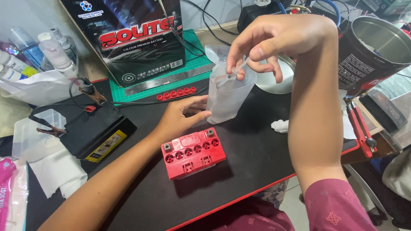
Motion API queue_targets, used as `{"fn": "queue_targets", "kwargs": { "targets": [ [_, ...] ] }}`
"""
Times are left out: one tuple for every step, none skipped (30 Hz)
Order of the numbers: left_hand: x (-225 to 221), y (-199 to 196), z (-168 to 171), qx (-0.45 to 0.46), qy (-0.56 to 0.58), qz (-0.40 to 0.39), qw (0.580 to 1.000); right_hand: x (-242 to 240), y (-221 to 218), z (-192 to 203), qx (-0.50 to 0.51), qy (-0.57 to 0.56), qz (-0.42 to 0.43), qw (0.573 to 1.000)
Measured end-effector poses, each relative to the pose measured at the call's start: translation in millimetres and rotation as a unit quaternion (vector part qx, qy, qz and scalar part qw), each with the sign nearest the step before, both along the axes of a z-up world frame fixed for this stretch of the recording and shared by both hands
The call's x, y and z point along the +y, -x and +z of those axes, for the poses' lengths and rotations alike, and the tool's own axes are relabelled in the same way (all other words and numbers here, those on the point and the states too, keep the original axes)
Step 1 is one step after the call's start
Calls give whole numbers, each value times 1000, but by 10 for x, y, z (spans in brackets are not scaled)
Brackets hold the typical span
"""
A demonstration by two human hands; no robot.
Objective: Filling a small lead-acid battery with electrolyte liquid using a syringe
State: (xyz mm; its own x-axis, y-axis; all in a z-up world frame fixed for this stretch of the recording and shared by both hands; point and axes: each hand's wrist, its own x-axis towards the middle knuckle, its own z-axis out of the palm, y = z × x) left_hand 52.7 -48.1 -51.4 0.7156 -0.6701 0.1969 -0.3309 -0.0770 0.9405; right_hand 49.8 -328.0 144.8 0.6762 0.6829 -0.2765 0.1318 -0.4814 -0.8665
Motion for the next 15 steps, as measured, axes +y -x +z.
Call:
{"fn": "queue_targets", "kwargs": {
  "targets": [
    [4,5,3,1,0,1,1000,30,2,8,1,0,1,1000],
    [6,8,10,3,-3,0,1000,61,4,21,-11,15,-4,1000],
    [5,11,17,6,-6,0,1000,88,7,36,-22,29,-9,999],
    [8,11,3,6,-6,-1,1000,112,13,43,-22,29,-10,999],
    [3,12,-11,7,-4,4,1000,128,20,50,-29,40,-15,999],
    [-10,9,-20,7,-3,6,1000,131,40,58,-37,51,-24,998],
    [-8,-4,-31,7,-4,1,1000,164,47,81,-37,50,-28,998],
    [-14,-11,-52,4,-10,6,1000,189,61,93,-38,65,-35,997],
    [-19,-19,-73,1,-17,11,1000,213,72,104,-38,79,-42,995],
    [-23,-12,-61,2,-17,7,1000,221,89,109,-36,79,-46,995],
    [-23,-7,-49,4,-18,5,1000,233,104,115,-38,80,-45,995],
    [-16,-6,-35,6,-17,5,1000,254,109,124,-40,81,-42,995],
    [-9,-3,-34,7,-18,3,1000,261,119,125,-39,81,-45,995],
    [-7,-5,-29,0,-19,0,1000,266,127,133,-33,86,-55,994],
    [-6,-6,-24,-7,-20,-3,1000,271,135,141,-27,91,-65,993]
  ]
}}
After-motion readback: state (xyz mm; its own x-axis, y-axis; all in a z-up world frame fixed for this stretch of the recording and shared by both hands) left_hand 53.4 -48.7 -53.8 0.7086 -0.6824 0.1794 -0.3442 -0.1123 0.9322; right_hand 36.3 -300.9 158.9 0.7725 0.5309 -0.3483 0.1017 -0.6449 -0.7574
